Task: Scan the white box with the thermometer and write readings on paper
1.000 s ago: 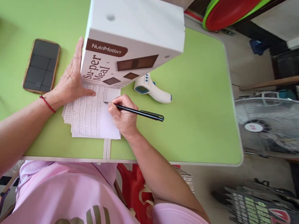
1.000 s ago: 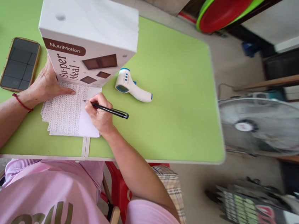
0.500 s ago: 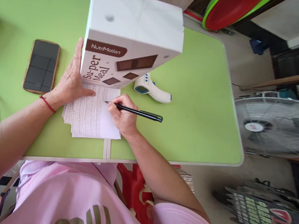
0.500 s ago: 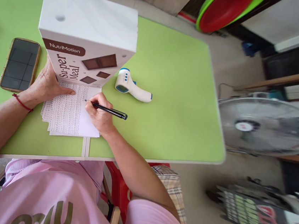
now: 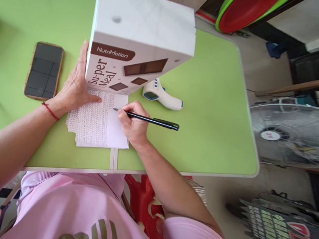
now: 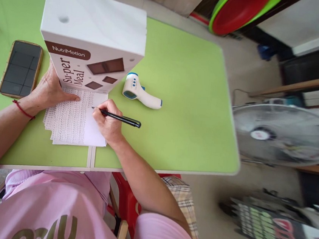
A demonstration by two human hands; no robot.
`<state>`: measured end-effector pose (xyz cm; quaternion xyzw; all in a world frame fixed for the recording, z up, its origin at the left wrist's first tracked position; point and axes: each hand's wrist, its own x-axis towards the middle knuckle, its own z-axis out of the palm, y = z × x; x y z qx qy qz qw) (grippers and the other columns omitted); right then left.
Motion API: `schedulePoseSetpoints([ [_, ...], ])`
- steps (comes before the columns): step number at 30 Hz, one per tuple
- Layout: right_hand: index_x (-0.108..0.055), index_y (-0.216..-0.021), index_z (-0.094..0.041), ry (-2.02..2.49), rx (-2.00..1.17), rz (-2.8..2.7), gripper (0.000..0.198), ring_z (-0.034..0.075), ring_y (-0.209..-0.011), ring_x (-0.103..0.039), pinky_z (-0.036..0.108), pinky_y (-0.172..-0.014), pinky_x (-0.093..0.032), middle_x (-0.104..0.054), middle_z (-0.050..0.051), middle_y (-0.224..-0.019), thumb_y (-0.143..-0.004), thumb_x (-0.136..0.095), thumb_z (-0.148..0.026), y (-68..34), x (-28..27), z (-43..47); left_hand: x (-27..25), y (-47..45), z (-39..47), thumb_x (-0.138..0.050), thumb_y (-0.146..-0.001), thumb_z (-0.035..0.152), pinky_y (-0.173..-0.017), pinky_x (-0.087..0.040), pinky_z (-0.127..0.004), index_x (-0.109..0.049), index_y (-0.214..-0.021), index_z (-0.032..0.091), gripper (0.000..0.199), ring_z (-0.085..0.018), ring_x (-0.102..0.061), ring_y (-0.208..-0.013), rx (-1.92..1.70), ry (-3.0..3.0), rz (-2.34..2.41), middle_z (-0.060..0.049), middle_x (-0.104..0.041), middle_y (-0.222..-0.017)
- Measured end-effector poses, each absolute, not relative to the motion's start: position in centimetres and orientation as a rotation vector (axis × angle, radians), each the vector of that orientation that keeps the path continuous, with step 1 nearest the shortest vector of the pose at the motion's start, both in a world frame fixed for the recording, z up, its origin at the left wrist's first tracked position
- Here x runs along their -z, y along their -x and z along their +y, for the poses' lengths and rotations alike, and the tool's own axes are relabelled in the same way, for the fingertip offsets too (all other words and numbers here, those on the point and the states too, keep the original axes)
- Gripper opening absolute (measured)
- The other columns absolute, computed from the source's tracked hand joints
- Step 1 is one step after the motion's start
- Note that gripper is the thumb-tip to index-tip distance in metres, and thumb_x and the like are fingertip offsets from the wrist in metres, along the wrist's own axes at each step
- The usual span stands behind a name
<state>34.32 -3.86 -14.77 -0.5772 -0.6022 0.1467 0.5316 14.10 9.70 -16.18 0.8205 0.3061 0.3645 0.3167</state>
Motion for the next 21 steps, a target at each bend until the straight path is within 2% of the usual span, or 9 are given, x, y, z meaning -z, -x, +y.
schedulePoseSetpoints([
  [4,-0.048,-0.069,-0.025,1.414,-0.352,-1.444,0.015,0.009,-0.048,-0.040,0.024,-0.048,-0.036,-0.048,-0.008,-0.054,-0.080,-0.057,-0.021,-34.35,14.79,-3.83,16.07,-14.11,9.64,-0.089,-0.058,0.077,-0.133,-0.020,-0.063,-0.030,-0.154,0.028,0.123,-0.046,-0.024,-0.158,-0.941,-2.167,0.811,-0.015,-0.047,-0.154],
  [21,-0.046,-0.068,-0.025,1.459,-0.382,-1.463,0.015,0.009,-0.048,-0.040,0.024,-0.049,-0.039,-0.047,-0.008,-0.054,-0.079,-0.055,-0.022,-34.32,14.57,-3.91,15.81,-14.11,9.61,-0.089,-0.061,0.074,-0.134,-0.019,-0.062,-0.033,-0.151,0.027,0.116,-0.045,-0.028,-0.156,-0.905,-2.183,0.839,-0.014,-0.049,-0.153],
])
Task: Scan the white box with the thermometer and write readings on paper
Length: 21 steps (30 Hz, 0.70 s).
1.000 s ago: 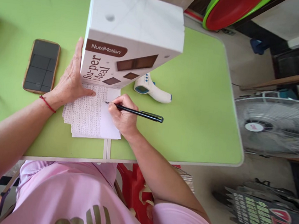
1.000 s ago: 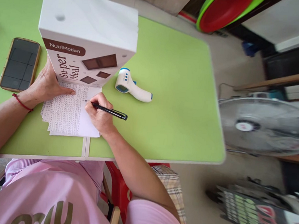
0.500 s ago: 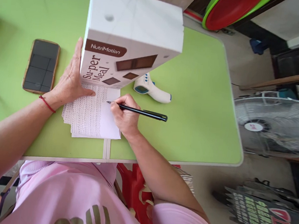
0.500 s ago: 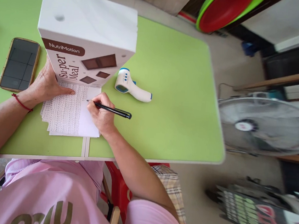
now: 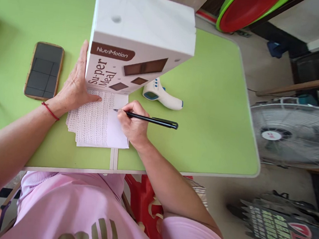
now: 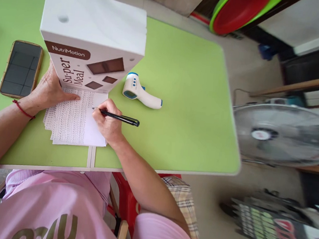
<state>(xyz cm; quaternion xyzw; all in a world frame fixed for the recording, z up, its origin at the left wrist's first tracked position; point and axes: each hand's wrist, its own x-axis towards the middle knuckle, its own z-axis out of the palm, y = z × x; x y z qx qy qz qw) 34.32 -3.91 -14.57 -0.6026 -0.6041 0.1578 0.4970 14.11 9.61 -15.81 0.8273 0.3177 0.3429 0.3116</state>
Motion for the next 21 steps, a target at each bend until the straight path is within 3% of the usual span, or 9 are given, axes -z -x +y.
schedulePoseSetpoints([
  [8,-0.047,-0.070,-0.025,1.435,-0.408,-1.455,0.017,0.010,-0.049,-0.041,0.024,-0.050,-0.038,-0.047,-0.008,-0.055,-0.083,-0.058,-0.026,-34.37,14.74,-3.93,15.53,-14.12,9.39,-0.086,-0.066,0.072,-0.135,-0.018,-0.061,-0.037,-0.148,0.029,0.105,-0.044,-0.028,-0.157,-0.909,-2.175,0.839,-0.013,-0.051,-0.151],
  [21,-0.048,-0.070,-0.025,1.435,-0.398,-1.459,0.015,0.009,-0.050,-0.041,0.025,-0.050,-0.039,-0.047,-0.008,-0.056,-0.082,-0.058,-0.025,-34.37,14.85,-3.92,15.59,-14.29,9.39,-0.082,-0.067,0.078,-0.135,-0.018,-0.063,-0.030,-0.153,0.029,0.112,-0.043,-0.012,-0.161,-0.923,-2.187,0.837,-0.012,-0.044,-0.157],
])
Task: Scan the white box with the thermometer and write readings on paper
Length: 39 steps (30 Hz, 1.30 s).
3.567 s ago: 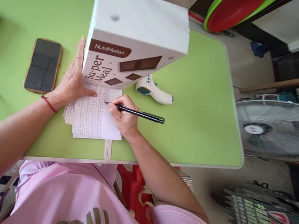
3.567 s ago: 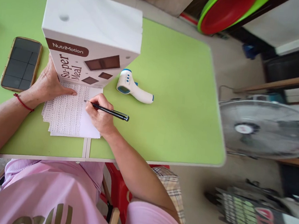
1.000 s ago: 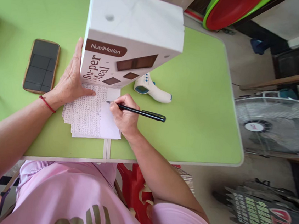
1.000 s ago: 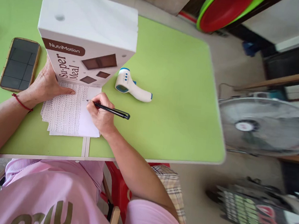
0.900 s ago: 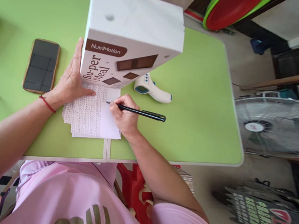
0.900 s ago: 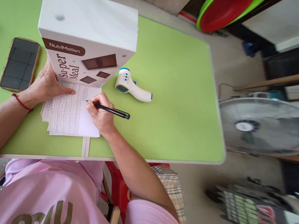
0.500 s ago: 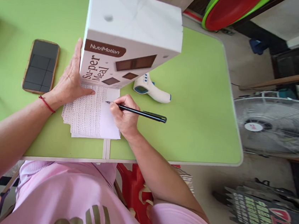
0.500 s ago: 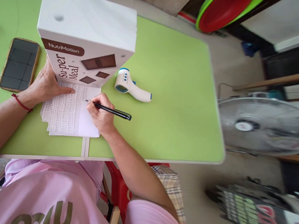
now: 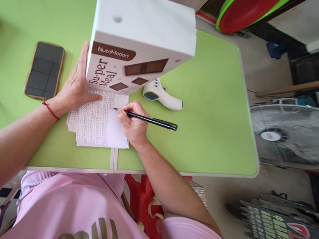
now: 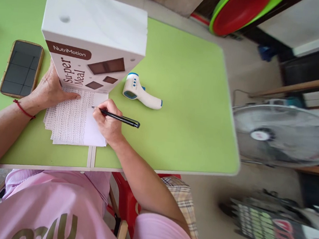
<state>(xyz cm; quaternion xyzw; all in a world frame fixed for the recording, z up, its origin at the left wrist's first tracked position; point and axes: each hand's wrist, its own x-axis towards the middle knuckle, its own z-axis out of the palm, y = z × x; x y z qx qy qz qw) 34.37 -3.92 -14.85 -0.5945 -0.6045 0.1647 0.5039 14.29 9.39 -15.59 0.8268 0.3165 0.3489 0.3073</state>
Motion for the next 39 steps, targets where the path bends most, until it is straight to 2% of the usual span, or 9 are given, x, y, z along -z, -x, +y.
schedulePoseSetpoints([
  [5,-0.051,-0.074,-0.025,1.427,-0.330,-1.433,0.015,0.010,-0.049,-0.043,0.025,-0.050,-0.041,-0.049,-0.008,-0.059,-0.085,-0.060,-0.028,-34.8,14.8,-4.0,16.0,-14.3,9.6,-0.074,-0.070,0.086,-0.133,-0.019,-0.066,-0.012,-0.160,0.027,0.124,-0.045,-0.013,-0.161,-0.974,-2.198,0.822,-0.017,-0.033,-0.164],
  [9,-0.061,-0.083,-0.025,1.454,-0.132,-1.572,0.003,0.013,-0.059,-0.054,0.029,-0.057,-0.048,-0.060,-0.003,-0.071,-0.085,-0.062,-0.024,-36.6,14.6,-3.9,15.7,-14.2,9.4,-0.068,-0.079,0.083,-0.132,-0.025,-0.061,-0.017,-0.160,0.028,0.109,-0.041,-0.024,-0.159,-0.982,-2.151,0.826,-0.016,-0.039,-0.161],
  [13,-0.068,-0.081,-0.025,1.589,0.113,-1.757,0.017,0.019,-0.075,-0.063,0.034,-0.066,-0.051,-0.068,0.003,-0.082,-0.083,-0.056,-0.012,-38.7,14.9,-3.6,15.3,-14.1,9.4,-0.061,-0.086,0.080,-0.133,-0.024,-0.059,-0.022,-0.160,0.029,0.098,-0.038,-0.023,-0.160,-0.969,-2.135,0.818,-0.014,-0.047,-0.156],
  [19,-0.072,-0.084,-0.024,1.619,0.192,-1.914,0.025,0.020,-0.076,-0.062,0.036,-0.068,-0.050,-0.065,0.004,-0.082,-0.081,-0.054,-0.007,-39.4,15.5,-3.4,15.0,-13.8,9.6,-0.062,-0.086,0.080,-0.133,-0.024,-0.060,-0.028,-0.158,0.031,0.094,-0.039,-0.029,-0.157,-0.998,-2.161,0.867,-0.011,-0.052,-0.153],
  [23,-0.070,-0.093,-0.023,1.710,0.377,-1.598,0.028,0.026,-0.094,-0.063,0.044,-0.081,-0.052,-0.064,0.009,-0.097,-0.076,-0.056,-0.007,-41.7,15.8,-2.4,14.9,-13.6,9.3,-0.065,-0.086,0.078,-0.132,-0.025,-0.060,-0.029,-0.158,0.031,0.093,-0.040,-0.031,-0.156,-1.015,-2.157,0.886,-0.011,-0.046,-0.158],
  [27,-0.067,-0.109,-0.021,1.896,0.369,-1.525,0.040,0.034,-0.111,-0.058,0.056,-0.096,-0.046,-0.065,0.017,-0.114,-0.070,-0.066,-0.012,-44.8,17.1,-1.2,14.9,-13.4,8.7,-0.068,-0.086,0.075,-0.130,-0.026,-0.063,-0.017,-0.162,0.032,0.101,-0.042,-0.033,-0.154,-1.033,-2.150,0.879,-0.014,-0.036,-0.165],
  [30,-0.066,-0.110,-0.021,2.020,0.216,-1.564,0.041,0.032,-0.099,-0.060,0.059,-0.093,-0.048,-0.066,0.012,-0.098,-0.069,-0.070,-0.020,-46.0,18.0,-1.0,14.9,-13.6,8.3,-0.068,-0.086,0.076,-0.129,-0.028,-0.063,-0.014,-0.163,0.035,0.102,-0.041,-0.033,-0.155,-1.084,-2.160,0.879,-0.013,-0.034,-0.166],
  [35,-0.063,-0.102,-0.023,1.994,0.107,-1.325,0.041,0.024,-0.081,-0.059,0.045,-0.075,-0.055,-0.064,0.005,-0.086,-0.063,-0.075,-0.028,-45.7,16.5,-1.7,14.5,-14.0,7.9,-0.068,-0.082,0.079,-0.128,-0.030,-0.064,-0.015,-0.163,0.032,0.108,-0.042,-0.028,-0.157,-1.145,-2.150,0.847,-0.015,-0.053,-0.149],
  [39,-0.058,-0.094,-0.025,1.555,-0.024,-1.091,0.024,0.016,-0.071,-0.058,0.033,-0.066,-0.055,-0.062,0.001,-0.084,-0.073,-0.069,-0.032,-42.3,13.7,-3.0,14.5,-13.8,7.7,-0.070,-0.081,0.080,-0.118,-0.042,-0.066,-0.007,-0.165,0.032,0.115,-0.045,-0.051,-0.142,-1.066,-2.061,0.862,-0.017,-0.060,-0.139],
])
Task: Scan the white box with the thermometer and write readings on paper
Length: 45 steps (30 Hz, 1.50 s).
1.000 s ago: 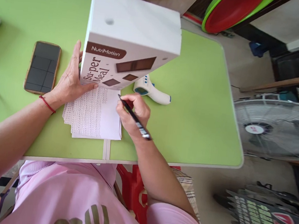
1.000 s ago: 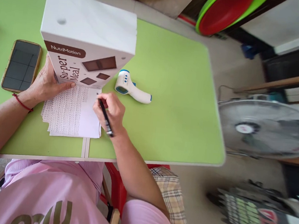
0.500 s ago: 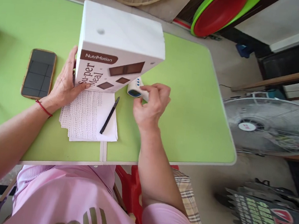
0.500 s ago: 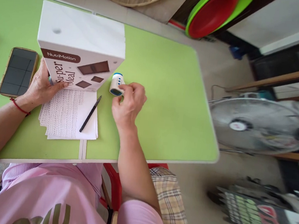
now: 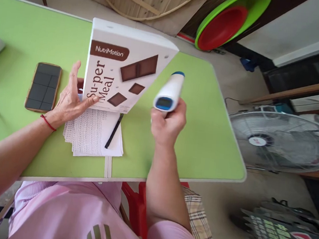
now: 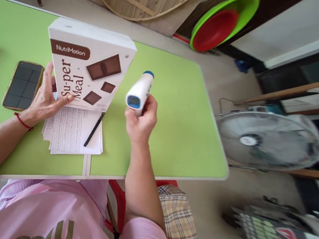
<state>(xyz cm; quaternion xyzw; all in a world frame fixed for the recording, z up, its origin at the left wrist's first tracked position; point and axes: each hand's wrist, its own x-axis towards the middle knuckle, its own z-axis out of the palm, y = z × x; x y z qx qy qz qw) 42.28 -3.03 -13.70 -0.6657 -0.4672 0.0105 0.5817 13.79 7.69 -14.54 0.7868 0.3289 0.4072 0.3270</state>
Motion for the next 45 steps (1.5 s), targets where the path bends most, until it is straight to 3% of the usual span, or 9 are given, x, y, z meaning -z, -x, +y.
schedulePoseSetpoints([
  [1,-0.057,-0.087,-0.025,1.452,-0.143,-1.085,0.018,0.014,-0.065,-0.055,0.032,-0.060,-0.053,-0.057,-0.001,-0.079,-0.077,-0.067,-0.036,-41.0,13.1,-3.5,14.6,-13.7,7.6,-0.069,-0.082,0.080,-0.114,-0.046,-0.066,-0.006,-0.165,0.032,0.115,-0.045,-0.058,-0.135,-1.036,-2.043,0.871,-0.017,-0.062,-0.136],
  [4,-0.058,-0.094,-0.026,1.274,-0.643,-1.126,0.023,0.012,-0.061,-0.054,0.030,-0.051,-0.053,-0.057,0.000,-0.085,-0.083,-0.062,-0.046,-37.3,12.2,-5.0,14.9,-13.3,7.5,-0.068,-0.084,0.078,-0.105,-0.053,-0.063,-0.009,-0.164,0.031,0.110,-0.041,-0.070,-0.117,-0.998,-2.048,0.881,-0.016,-0.068,-0.126],
  [8,-0.059,-0.112,-0.026,1.129,-1.020,-1.138,0.042,0.014,-0.065,-0.057,0.031,-0.053,-0.059,-0.059,0.001,-0.087,-0.081,-0.064,-0.053,-34.4,12.1,-6.6,15.0,-13.2,7.3,-0.072,-0.086,0.072,-0.101,-0.057,-0.060,-0.017,-0.162,0.031,0.103,-0.037,-0.073,-0.106,-1.018,-2.056,0.891,-0.014,-0.071,-0.119],
  [11,-0.063,-0.111,-0.022,1.066,-1.188,-1.119,0.044,0.015,-0.067,-0.060,0.034,-0.058,-0.063,-0.060,0.002,-0.086,-0.081,-0.065,-0.054,-34.1,12.3,-6.9,14.7,-13.3,7.3,-0.072,-0.087,0.071,-0.101,-0.057,-0.060,-0.017,-0.162,0.030,0.101,-0.036,-0.074,-0.105,-0.982,-2.020,0.893,-0.014,-0.071,-0.120],
  [17,-0.068,-0.103,-0.021,1.152,-1.281,-1.086,0.039,0.015,-0.071,-0.065,0.036,-0.067,-0.066,-0.066,0.003,-0.089,-0.081,-0.074,-0.053,-34.4,11.8,-6.9,14.2,-13.7,7.2,-0.074,-0.083,0.074,-0.100,-0.058,-0.058,-0.030,-0.158,0.026,0.099,-0.040,-0.070,-0.115,-1.001,-1.963,0.921,-0.015,-0.070,-0.123],
  [25,-0.068,-0.102,-0.022,1.178,-1.376,-0.969,0.053,0.015,-0.063,-0.066,0.036,-0.061,-0.064,-0.066,-0.002,-0.075,-0.066,-0.090,-0.054,-34.0,11.9,-6.5,13.3,-14.0,7.0,-0.073,-0.079,0.078,-0.103,-0.056,-0.057,-0.055,-0.138,0.023,0.083,-0.039,-0.067,-0.117,-0.971,-1.990,0.934,-0.015,-0.068,-0.126],
  [32,-0.063,-0.079,-0.023,1.260,-1.312,-1.004,0.049,0.015,-0.056,-0.063,0.034,-0.054,-0.057,-0.066,-0.002,-0.065,-0.062,-0.089,-0.060,-33.8,12.1,-6.1,12.7,-14.2,6.9,-0.075,-0.078,0.078,-0.071,-0.061,-0.041,-0.052,-0.137,0.022,0.084,-0.030,-0.072,-0.088,-0.930,-1.949,0.872,-0.012,-0.072,-0.110],
  [38,-0.068,-0.084,-0.022,1.263,-1.267,-0.997,0.051,0.016,-0.055,-0.063,0.035,-0.056,-0.055,-0.067,-0.003,-0.063,-0.061,-0.088,-0.063,-33.7,12.4,-6.0,13.2,-14.2,7.1,-0.074,-0.078,0.078,-0.079,-0.061,-0.045,-0.053,-0.136,0.022,0.084,-0.032,-0.072,-0.099,-0.980,-1.974,0.868,-0.014,-0.070,-0.122],
  [45,-0.069,-0.084,-0.022,1.314,-1.228,-1.007,0.053,0.017,-0.059,-0.064,0.037,-0.061,-0.057,-0.068,-0.001,-0.067,-0.060,-0.087,-0.066,-33.8,12.7,-6.2,13.3,-14.1,7.1,-0.076,-0.078,0.077,-0.081,-0.062,-0.044,-0.054,-0.137,0.021,0.084,-0.033,-0.072,-0.102,-0.977,-1.971,0.855,-0.014,-0.070,-0.120],
])
